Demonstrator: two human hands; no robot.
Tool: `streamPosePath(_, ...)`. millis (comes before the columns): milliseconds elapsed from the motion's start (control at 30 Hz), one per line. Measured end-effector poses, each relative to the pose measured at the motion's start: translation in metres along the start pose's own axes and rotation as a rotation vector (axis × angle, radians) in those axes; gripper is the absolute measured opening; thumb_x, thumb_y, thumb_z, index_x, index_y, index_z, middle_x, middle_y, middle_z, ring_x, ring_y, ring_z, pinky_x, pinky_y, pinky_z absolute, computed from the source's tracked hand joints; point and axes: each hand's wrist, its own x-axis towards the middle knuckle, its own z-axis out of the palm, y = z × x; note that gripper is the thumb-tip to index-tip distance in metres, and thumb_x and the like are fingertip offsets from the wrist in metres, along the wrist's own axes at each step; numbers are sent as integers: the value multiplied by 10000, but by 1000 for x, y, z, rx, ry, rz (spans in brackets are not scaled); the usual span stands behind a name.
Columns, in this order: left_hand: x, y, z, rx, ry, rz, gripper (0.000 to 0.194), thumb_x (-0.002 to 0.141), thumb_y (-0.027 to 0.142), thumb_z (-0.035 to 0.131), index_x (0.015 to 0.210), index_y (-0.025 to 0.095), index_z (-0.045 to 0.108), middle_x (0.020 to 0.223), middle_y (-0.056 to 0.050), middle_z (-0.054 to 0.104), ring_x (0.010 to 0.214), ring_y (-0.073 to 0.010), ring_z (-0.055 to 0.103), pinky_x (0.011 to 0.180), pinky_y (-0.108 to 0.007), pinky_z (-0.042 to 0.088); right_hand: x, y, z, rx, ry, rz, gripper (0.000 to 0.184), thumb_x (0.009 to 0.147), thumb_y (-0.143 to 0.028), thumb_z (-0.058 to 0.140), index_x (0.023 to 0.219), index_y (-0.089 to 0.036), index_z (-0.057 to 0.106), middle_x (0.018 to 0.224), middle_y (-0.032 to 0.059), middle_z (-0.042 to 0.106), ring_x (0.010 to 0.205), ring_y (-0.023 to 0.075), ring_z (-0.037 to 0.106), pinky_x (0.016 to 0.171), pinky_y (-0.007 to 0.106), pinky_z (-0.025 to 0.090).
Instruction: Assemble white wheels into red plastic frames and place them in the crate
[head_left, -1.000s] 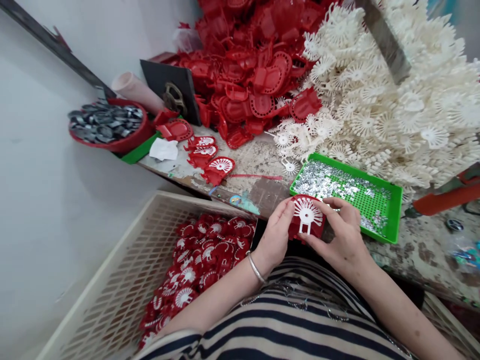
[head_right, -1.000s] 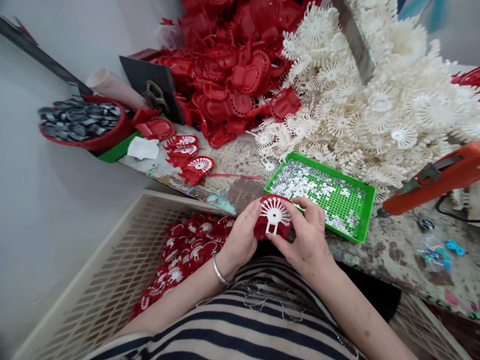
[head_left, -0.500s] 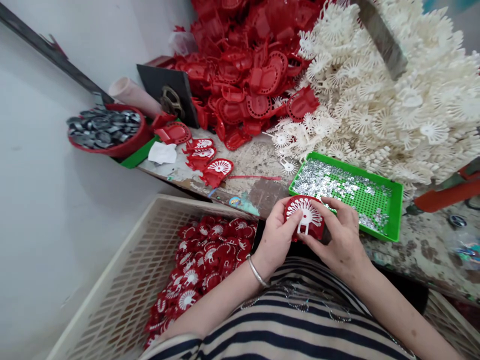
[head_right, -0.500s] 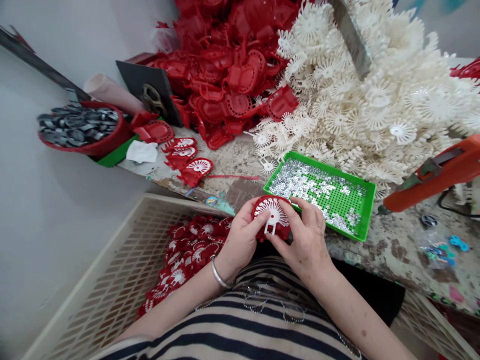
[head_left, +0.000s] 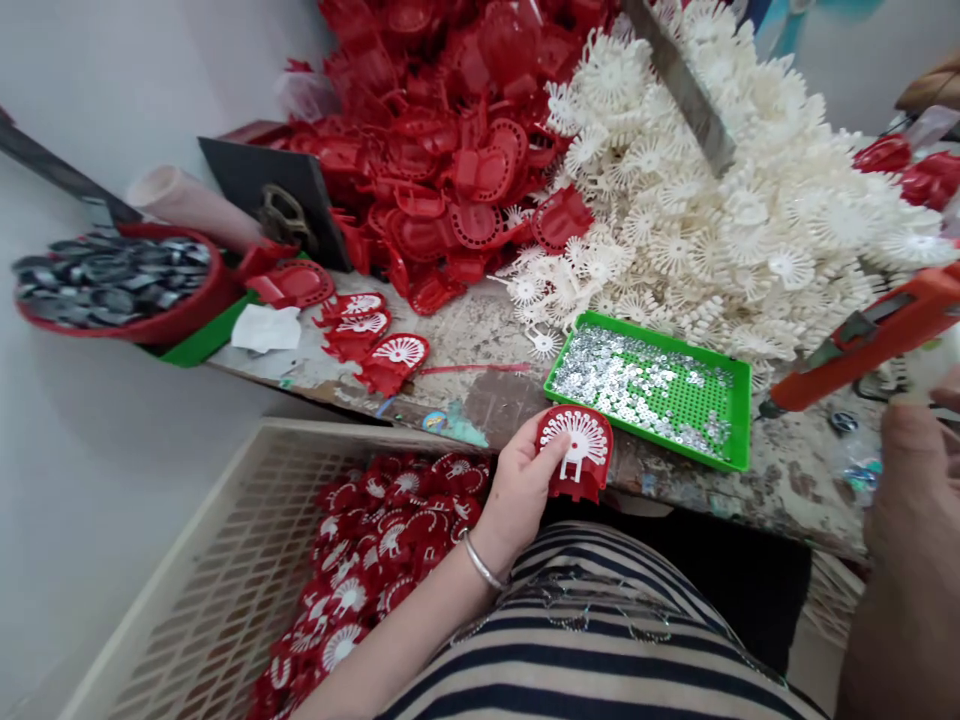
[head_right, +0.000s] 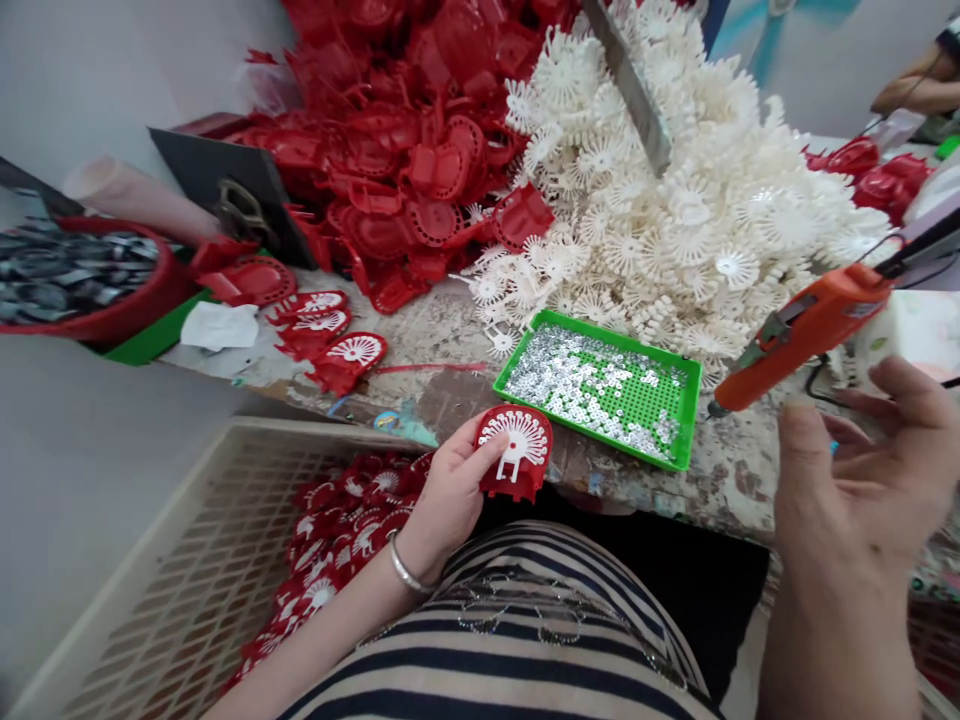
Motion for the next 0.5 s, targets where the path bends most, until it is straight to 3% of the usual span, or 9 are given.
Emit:
streamPosePath(100, -1, -2, 3, 19, -35, -32, 377, 780, 320, 742, 1096, 141, 642, 880, -45, 728, 701, -132, 650, 681, -237, 546, 11, 19, 8, 213, -100, 75, 641, 724, -400, 797, 1315, -389, 547, 1264, 92, 599, 1084, 235, 596, 844, 454, 485)
streamPosePath(200, -3, -3, 2, 42, -44, -53, 385, 787, 323, 738, 1112, 142, 640, 898, -48, 729, 701, -131, 648, 677, -239, 549, 20, 17, 30, 353, -139, 182, 625, 695, -444, 787, 1252, -294, 546, 1121, 101, 637, 982, 219, 617, 799, 429, 489)
streamPosePath(333, -5, -5, -3, 72, -42, -69, 359, 789, 329, 741, 1084, 146, 650, 928, -52, 727, 738, -138, 653, 703, -246, 554, 30, 7, 50, 278, -64, 295, 431, 599, -408, 812, 910, -219, 582, 845, 42, 601, 732, 171, 561, 695, 365, 459)
streamPosePath(500, -5, -7, -6, 87, -67, -114, 338, 782, 339, 750, 1054, 162, 657, 893, -30, 716, 690, -122, 636, 662, -232, 545, 32, 1, 57, 181, -71, 381, 414, 565, -377, 812, 871, -202, 594, 758, 27, 595, 639, 157, 536, 617, 342, 446)
